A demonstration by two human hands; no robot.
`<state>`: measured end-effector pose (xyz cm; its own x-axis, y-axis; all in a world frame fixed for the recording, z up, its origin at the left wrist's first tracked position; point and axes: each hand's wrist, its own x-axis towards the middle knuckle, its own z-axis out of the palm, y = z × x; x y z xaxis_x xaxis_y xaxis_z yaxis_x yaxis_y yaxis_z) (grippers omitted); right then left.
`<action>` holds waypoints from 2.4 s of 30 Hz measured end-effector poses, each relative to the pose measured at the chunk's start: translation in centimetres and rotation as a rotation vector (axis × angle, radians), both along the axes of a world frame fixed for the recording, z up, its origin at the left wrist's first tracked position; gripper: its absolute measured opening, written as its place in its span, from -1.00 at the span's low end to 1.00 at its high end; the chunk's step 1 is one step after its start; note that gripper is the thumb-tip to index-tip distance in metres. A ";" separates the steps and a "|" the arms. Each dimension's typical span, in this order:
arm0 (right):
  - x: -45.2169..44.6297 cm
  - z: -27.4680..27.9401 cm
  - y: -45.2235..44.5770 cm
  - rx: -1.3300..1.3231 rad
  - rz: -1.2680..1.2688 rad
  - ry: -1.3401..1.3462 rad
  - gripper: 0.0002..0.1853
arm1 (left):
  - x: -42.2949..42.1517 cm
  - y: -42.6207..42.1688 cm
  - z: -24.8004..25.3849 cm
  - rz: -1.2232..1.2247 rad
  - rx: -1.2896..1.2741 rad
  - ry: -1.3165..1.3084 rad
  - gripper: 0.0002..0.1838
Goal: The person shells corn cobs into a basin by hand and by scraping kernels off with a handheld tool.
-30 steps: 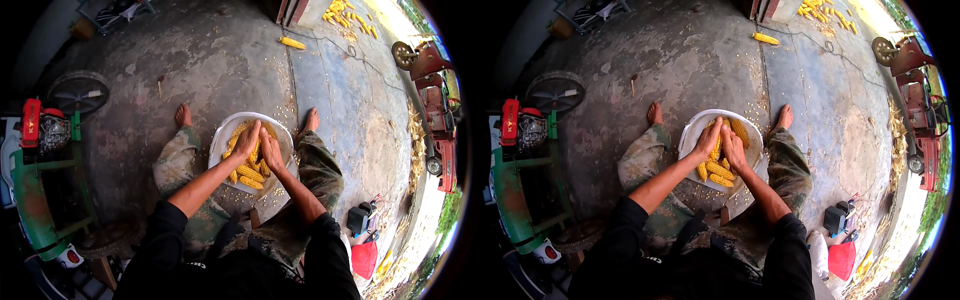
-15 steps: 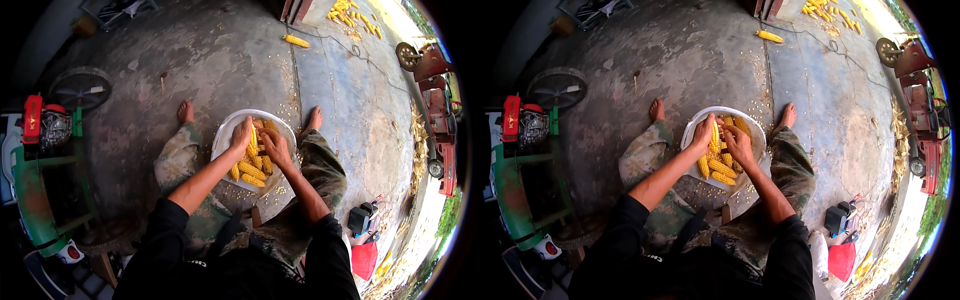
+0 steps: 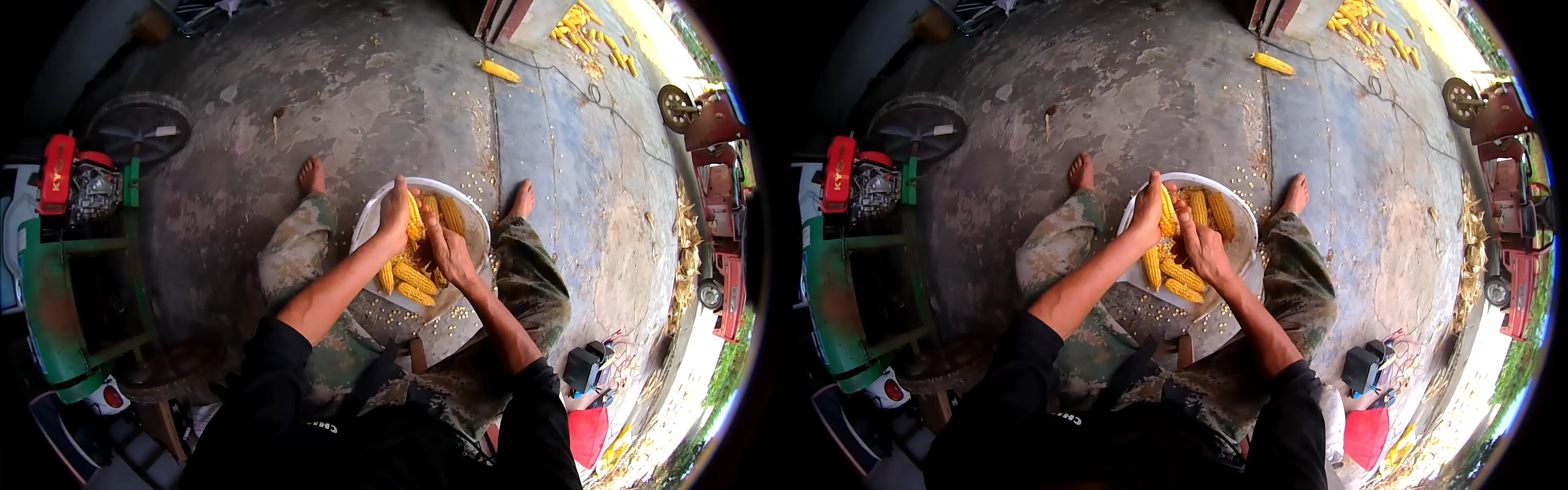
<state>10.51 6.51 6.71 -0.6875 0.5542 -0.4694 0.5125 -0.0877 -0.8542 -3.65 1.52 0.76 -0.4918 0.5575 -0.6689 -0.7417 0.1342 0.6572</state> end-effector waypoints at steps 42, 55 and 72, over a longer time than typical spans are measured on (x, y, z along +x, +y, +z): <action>0.3 -3.4 1.0 -0.355 -0.466 0.296 -0.36 | 3.5 -0.4 2.3 -0.481 0.038 1.123 -0.54; 1.0 -4.8 2.6 0.182 -0.261 0.187 -0.39 | 3.5 -0.8 0.2 -0.558 0.057 1.056 -0.60; 1.1 -6.0 2.6 0.261 -0.297 0.103 -0.41 | 5.1 -0.9 1.2 -0.565 0.022 1.190 -0.70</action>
<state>11.61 9.13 0.73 -0.5159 0.8270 -0.2235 0.4081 0.0078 -0.9129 1.45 0.66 1.91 -0.4663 0.8844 0.0205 0.4428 0.2133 0.8708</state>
